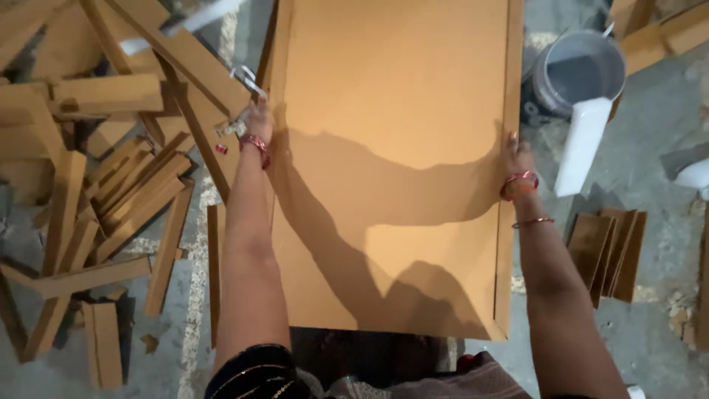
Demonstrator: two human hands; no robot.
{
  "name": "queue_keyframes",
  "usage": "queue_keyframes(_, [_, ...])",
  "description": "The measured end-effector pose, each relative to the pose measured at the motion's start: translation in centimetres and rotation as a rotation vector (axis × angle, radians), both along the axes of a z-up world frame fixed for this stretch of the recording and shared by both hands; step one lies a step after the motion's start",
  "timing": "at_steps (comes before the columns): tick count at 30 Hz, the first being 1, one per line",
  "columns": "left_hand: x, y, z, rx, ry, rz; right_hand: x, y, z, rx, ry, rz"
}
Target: The person applies glue to the edges of a flat cardboard sheet using a white roller. They then fold the flaps and press them down to form the sides of a box. The person continues to press the seams to secure the structure.
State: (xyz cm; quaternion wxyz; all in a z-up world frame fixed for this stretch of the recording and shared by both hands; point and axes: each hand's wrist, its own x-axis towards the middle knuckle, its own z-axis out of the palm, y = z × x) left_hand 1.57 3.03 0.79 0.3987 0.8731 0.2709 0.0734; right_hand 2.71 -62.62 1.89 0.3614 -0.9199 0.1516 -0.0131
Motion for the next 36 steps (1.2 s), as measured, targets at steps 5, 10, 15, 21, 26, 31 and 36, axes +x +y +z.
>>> queue_keyframes(5, [5.1, 0.3, -1.5, 0.089, 0.066, -0.094, 2.3, -1.4, -1.2, 0.241, -0.072, 0.032])
queue_keyframes(10, [8.5, 1.4, -2.5, -0.385, -0.146, -0.26, 5.7, -3.6, -2.0, 0.325, 0.236, -0.012])
queue_keyframes(15, [5.8, 1.2, -1.7, -0.726, -0.025, -0.086, 4.5, -5.0, -1.9, 0.491, 0.422, -0.106])
queue_keyframes(21, [5.1, -0.4, 2.5, -0.606, 0.099, -0.038, 3.8, -5.1, -1.3, 0.493, 0.539, -0.124])
queue_keyframes(26, [5.4, -0.9, 3.7, -0.579, 0.162, 0.003, 3.9, -4.6, -2.1, 0.759, 0.467, -0.199])
queue_keyframes(31, [5.8, -1.1, 4.2, -0.725, 0.256, 0.187, 4.0, -5.3, -1.5, 0.71, 0.627, -0.225])
queue_keyframes(36, [6.0, -1.1, 4.7, -0.595, 0.256, 0.055, 4.8, -4.5, -0.3, 0.773, 0.649, -0.152])
